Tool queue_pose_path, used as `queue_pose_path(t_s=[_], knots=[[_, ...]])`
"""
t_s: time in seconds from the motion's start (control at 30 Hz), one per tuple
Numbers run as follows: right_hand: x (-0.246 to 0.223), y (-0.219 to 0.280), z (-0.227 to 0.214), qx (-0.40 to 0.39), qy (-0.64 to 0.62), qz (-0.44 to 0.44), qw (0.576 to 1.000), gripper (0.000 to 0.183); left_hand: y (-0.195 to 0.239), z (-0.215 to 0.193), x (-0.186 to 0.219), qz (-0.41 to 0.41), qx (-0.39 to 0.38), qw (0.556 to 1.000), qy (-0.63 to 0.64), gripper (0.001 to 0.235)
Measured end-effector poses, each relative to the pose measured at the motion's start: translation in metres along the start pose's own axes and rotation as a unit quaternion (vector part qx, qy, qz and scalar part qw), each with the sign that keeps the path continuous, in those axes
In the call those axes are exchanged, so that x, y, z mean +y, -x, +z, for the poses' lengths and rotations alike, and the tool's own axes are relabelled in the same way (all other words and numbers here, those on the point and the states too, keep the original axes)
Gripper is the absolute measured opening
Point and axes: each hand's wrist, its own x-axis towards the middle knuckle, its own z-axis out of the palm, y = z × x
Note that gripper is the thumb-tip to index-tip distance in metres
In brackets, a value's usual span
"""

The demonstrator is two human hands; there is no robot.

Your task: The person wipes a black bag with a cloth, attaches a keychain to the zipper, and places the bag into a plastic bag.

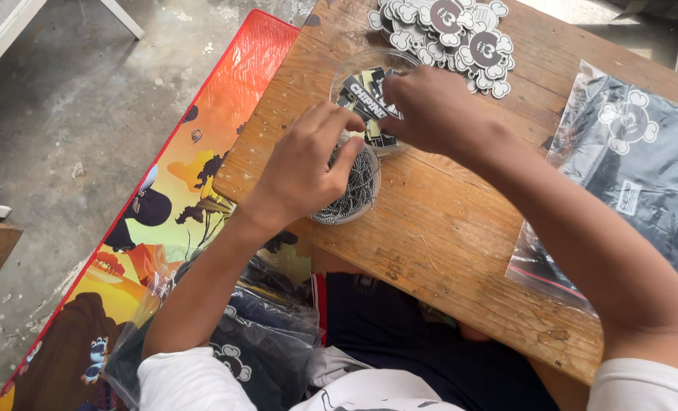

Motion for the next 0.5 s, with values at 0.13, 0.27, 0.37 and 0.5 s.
queue_pose_path(t_s=[0.13,0.27,0.37,0.5], knots=[[-0.008,-0.016,0.009,-0.072,0.046,0.073,0.994,0.037,-0.010,0.006,0.000,0.001,0.002,1.000,0.006,0.007],[0.003,-0.021,0.019,-0.051,0.046,0.055,0.996,0.016,-0.014,0.004,0.003,0.008,0.014,1.000,0.013,0.007],[0.008,-0.019,0.024,-0.029,0.029,0.025,0.999,0.022,-0.015,-0.001,0.010,0.010,0.026,1.000,0.012,0.008],[0.007,-0.015,0.025,0.001,0.048,0.002,0.999,0.018,-0.017,-0.004,0.016,0.026,0.031,0.999,0.013,0.007]])
